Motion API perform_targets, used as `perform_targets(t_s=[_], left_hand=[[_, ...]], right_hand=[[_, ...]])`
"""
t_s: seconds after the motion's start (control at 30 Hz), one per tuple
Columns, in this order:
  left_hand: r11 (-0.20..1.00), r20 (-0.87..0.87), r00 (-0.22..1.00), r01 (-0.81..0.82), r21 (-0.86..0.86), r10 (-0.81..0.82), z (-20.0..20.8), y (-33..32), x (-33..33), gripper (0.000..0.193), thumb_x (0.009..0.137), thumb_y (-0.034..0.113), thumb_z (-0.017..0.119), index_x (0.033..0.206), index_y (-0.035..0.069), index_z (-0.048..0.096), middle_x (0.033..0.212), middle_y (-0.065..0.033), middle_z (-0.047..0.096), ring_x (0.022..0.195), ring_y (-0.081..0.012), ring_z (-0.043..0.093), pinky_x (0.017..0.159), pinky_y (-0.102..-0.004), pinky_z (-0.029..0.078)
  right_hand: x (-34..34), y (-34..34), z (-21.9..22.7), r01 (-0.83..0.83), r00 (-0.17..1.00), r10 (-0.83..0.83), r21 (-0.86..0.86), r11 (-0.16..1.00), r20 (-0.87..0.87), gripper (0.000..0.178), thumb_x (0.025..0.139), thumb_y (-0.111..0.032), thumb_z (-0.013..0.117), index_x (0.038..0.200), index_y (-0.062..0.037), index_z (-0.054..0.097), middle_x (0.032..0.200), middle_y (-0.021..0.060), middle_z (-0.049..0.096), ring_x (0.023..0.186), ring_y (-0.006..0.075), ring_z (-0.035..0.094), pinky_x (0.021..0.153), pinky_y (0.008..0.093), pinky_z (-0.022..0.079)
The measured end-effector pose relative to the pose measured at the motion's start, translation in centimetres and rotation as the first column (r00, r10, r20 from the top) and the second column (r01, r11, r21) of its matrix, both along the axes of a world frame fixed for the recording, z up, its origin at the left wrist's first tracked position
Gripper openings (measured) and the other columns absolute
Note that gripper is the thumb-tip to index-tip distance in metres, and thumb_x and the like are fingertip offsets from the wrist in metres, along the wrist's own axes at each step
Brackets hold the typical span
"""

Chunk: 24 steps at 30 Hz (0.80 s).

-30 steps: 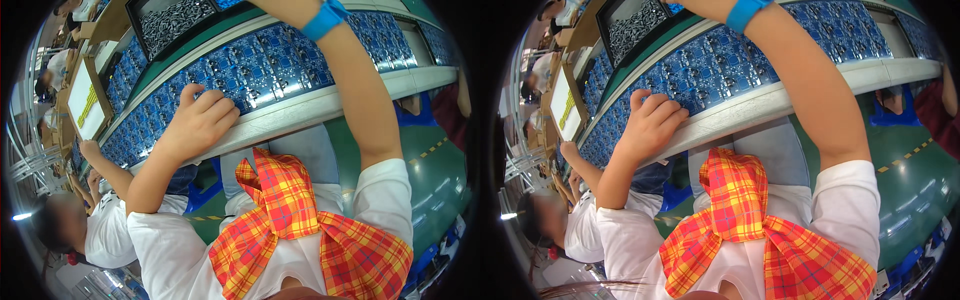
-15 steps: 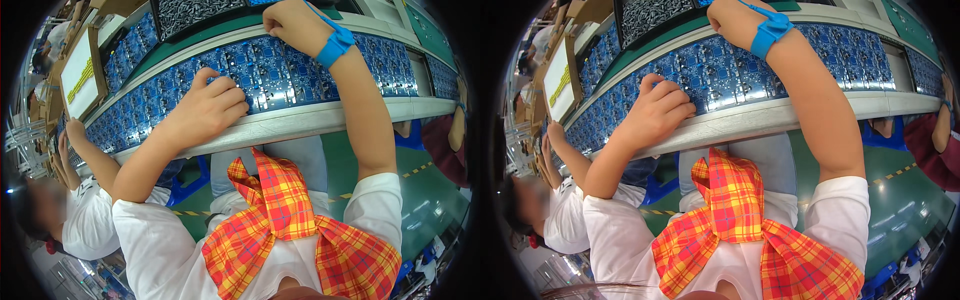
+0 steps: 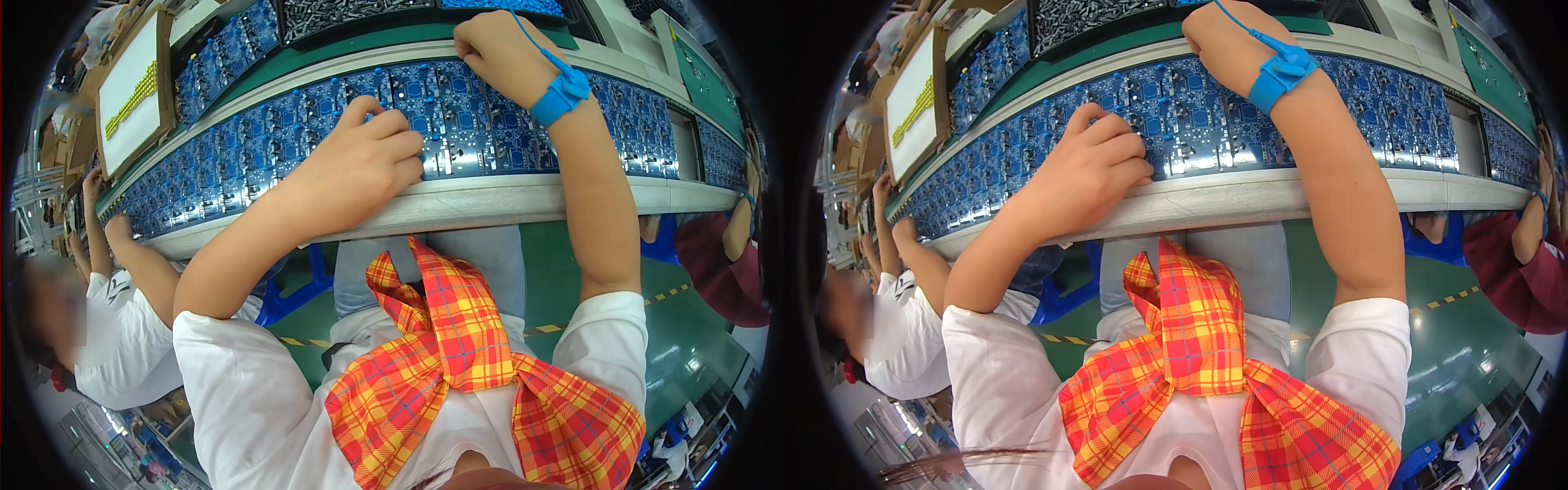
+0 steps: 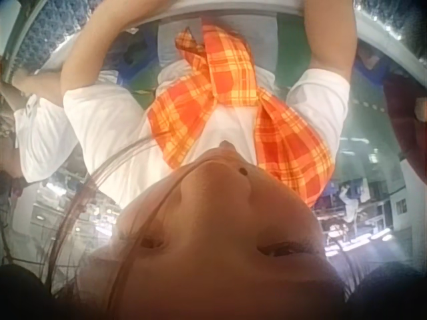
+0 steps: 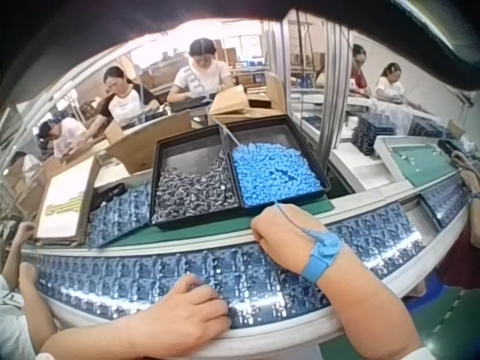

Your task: Manually inserting small electronic components into circuit board slots on a production assembly line.

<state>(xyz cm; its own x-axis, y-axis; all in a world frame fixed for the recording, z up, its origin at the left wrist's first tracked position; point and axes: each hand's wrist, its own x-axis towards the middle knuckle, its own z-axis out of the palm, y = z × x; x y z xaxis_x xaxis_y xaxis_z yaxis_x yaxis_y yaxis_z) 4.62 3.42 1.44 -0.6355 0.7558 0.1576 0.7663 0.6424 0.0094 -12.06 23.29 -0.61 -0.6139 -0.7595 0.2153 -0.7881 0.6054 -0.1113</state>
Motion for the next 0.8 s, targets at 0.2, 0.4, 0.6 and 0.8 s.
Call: perform_targets(t_s=[0.2, 0.4, 0.6, 0.8], left_hand=[[0.967, -0.056, 0.988, -0.131, 0.217, 0.146, 2.3, -2.7, -4.7, 0.016, 0.086, 0.023, 0.072, 0.096, 0.011, 0.075, 0.087, -0.0057, 0.064, 0.089, -0.0231, 0.061, 0.091, -0.0382, 0.045], [0.701, -0.067, 0.714, -0.658, 0.274, 0.697, 3.0, -4.8, -12.5, 0.016, 0.086, 0.024, 0.066, 0.087, 0.011, 0.077, 0.086, -0.0100, 0.067, 0.095, -0.0322, 0.062, 0.082, -0.0466, 0.044], [0.728, -0.239, 0.691, -0.671, 0.141, 0.683, 1.8, -5.3, -14.8, 0.018, 0.086, 0.025, 0.066, 0.089, 0.011, 0.078, 0.089, -0.0112, 0.068, 0.096, -0.0314, 0.062, 0.081, -0.0472, 0.046], [0.709, -0.191, 0.695, -0.610, 0.354, 0.694, 1.5, -4.7, -14.0, 0.017, 0.085, 0.023, 0.067, 0.088, 0.010, 0.077, 0.089, -0.0112, 0.069, 0.095, -0.0320, 0.063, 0.081, -0.0467, 0.045]], right_hand=[[0.0, 0.1, -0.6, -0.081, 0.996, 0.079, -0.090, 0.993, -0.029, 0.004, 0.081, -0.006, 0.070, 0.081, -0.0024, 0.069, 0.079, 0.0145, 0.068, 0.078, 0.0306, 0.068, 0.071, 0.0366, 0.056], [0.1, -0.3, -0.7, -0.050, 0.998, 0.046, -0.110, 0.993, -0.038, 0.002, 0.081, -0.005, 0.071, 0.082, -0.0035, 0.070, 0.081, 0.0143, 0.069, 0.079, 0.0303, 0.069, 0.074, 0.0366, 0.057], [0.1, -0.5, -0.4, -0.040, 0.999, 0.041, -0.100, 0.994, 0.010, 0.002, 0.081, -0.005, 0.070, 0.083, -0.0035, 0.070, 0.082, 0.0146, 0.070, 0.080, 0.0306, 0.069, 0.074, 0.0365, 0.057], [0.0, -0.3, -0.2, -0.065, 0.998, 0.066, -0.092, 0.994, 0.004, 0.003, 0.081, -0.005, 0.070, 0.084, -0.0030, 0.071, 0.083, 0.0152, 0.070, 0.080, 0.0316, 0.069, 0.074, 0.0371, 0.057]])
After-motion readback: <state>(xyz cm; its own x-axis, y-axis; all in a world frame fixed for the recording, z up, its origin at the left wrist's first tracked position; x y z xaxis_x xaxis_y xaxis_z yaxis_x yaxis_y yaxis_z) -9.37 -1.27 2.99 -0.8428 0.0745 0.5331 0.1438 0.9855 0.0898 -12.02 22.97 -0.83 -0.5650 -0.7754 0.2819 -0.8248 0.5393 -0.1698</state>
